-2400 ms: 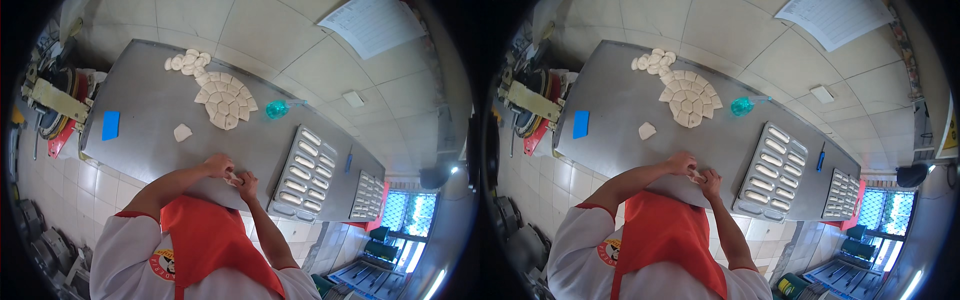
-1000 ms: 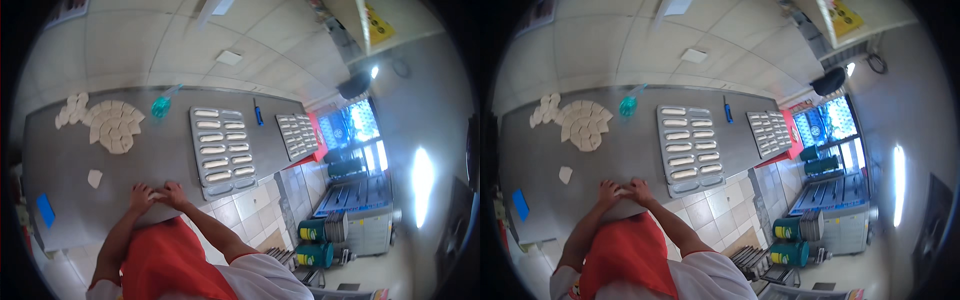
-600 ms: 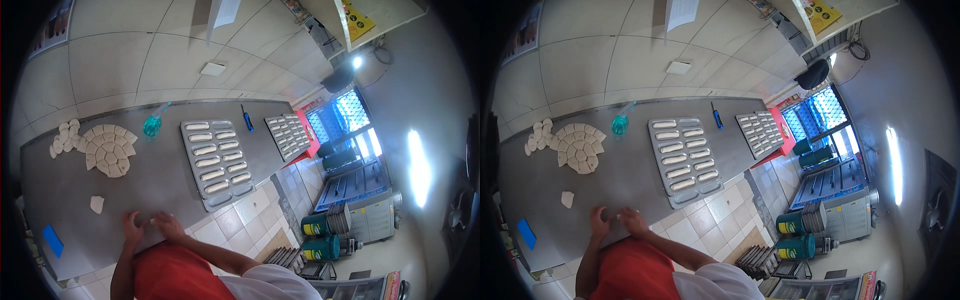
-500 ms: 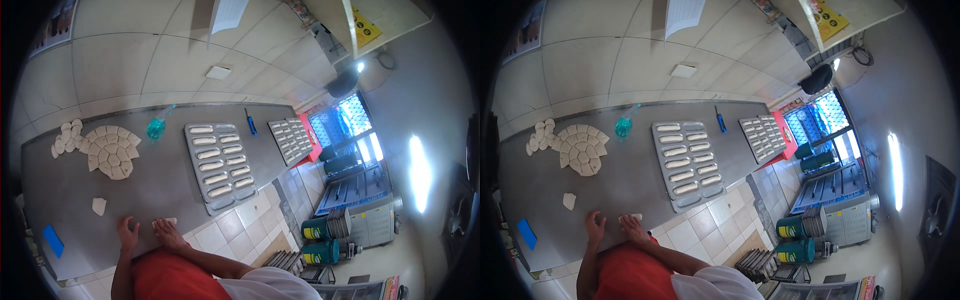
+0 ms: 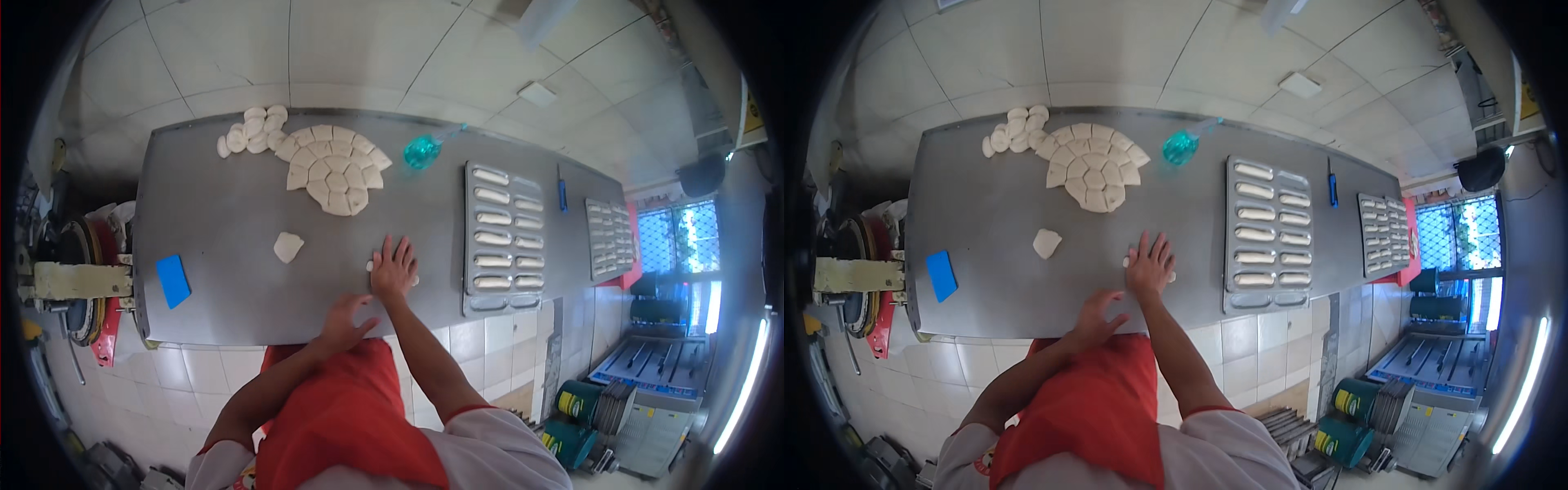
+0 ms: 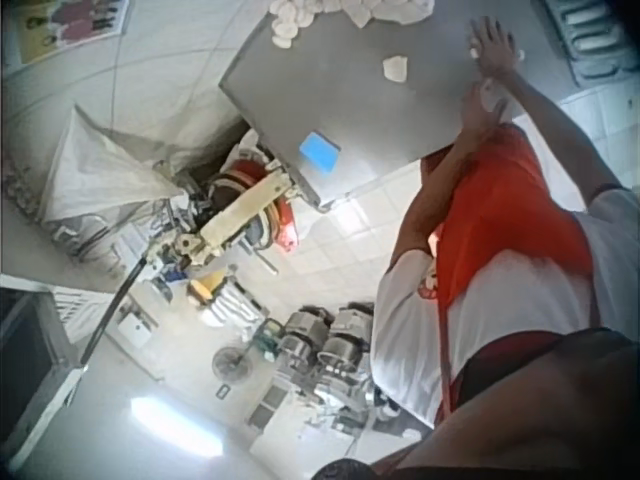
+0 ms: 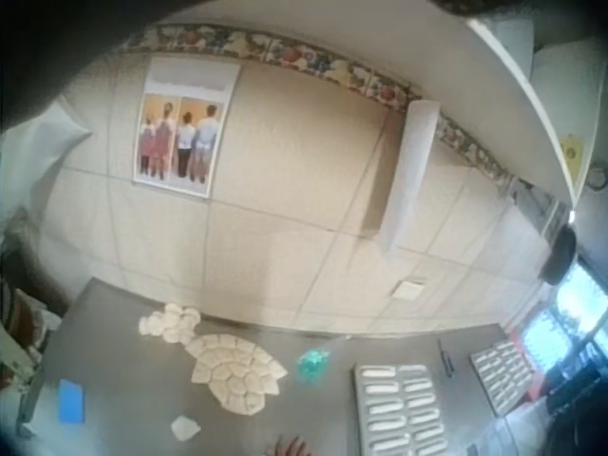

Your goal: The person shapes pieces of dough into rolls by hand on a metal work table and places them into a multi-slot metal baking tray.

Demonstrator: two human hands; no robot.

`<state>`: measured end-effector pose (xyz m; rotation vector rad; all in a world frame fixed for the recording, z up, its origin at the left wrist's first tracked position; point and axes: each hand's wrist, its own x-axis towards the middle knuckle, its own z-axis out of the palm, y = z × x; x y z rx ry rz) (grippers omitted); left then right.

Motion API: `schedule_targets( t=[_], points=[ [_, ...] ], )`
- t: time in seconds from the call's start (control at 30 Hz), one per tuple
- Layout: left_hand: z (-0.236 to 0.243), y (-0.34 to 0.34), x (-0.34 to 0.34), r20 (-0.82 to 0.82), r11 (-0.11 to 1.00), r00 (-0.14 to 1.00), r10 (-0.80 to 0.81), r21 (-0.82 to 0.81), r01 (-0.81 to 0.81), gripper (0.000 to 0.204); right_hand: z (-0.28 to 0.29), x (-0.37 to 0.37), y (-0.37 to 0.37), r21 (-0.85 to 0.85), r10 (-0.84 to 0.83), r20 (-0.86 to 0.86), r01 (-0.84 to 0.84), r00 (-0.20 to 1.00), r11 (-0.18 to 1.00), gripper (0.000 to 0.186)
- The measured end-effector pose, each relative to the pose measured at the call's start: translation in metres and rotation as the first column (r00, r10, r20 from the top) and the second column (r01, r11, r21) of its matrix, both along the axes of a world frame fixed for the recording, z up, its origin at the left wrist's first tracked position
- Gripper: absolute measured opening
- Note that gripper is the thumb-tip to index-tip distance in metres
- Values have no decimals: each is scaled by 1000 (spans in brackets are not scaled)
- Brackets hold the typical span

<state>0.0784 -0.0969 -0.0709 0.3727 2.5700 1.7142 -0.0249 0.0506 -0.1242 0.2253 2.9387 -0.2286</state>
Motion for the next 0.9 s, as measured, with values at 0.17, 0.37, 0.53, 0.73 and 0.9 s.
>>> schedule_targets(
  t=[0.17, 0.37, 0.53, 0.73, 0.9],
  points=[
    [-13, 35, 7, -104, 959, 978, -183, 201, 200, 63, -12, 130, 12, 9, 265, -118, -265, 957, 964, 63],
    [-59, 73, -36, -236, 988, 961, -142, 34, 154, 61, -5, 85, 30, 58, 338, 15, -338, 941, 939, 64],
    [-68, 105, -158, -389, 1000, 921, -23, -14, 20, 54, -14, -49, 48, 12, 271, 199, -279, 942, 960, 63],
    [-80, 110, -220, -208, 994, 972, 107, -10, -111, 67, 23, -116, 69, -216, 285, 24, -273, 958, 937, 63],
    [-94, 106, -157, -256, 994, 961, 104, 15, -104, 72, -35, -58, 60, -219, 317, -158, -346, 935, 912, 61]
  ],
)
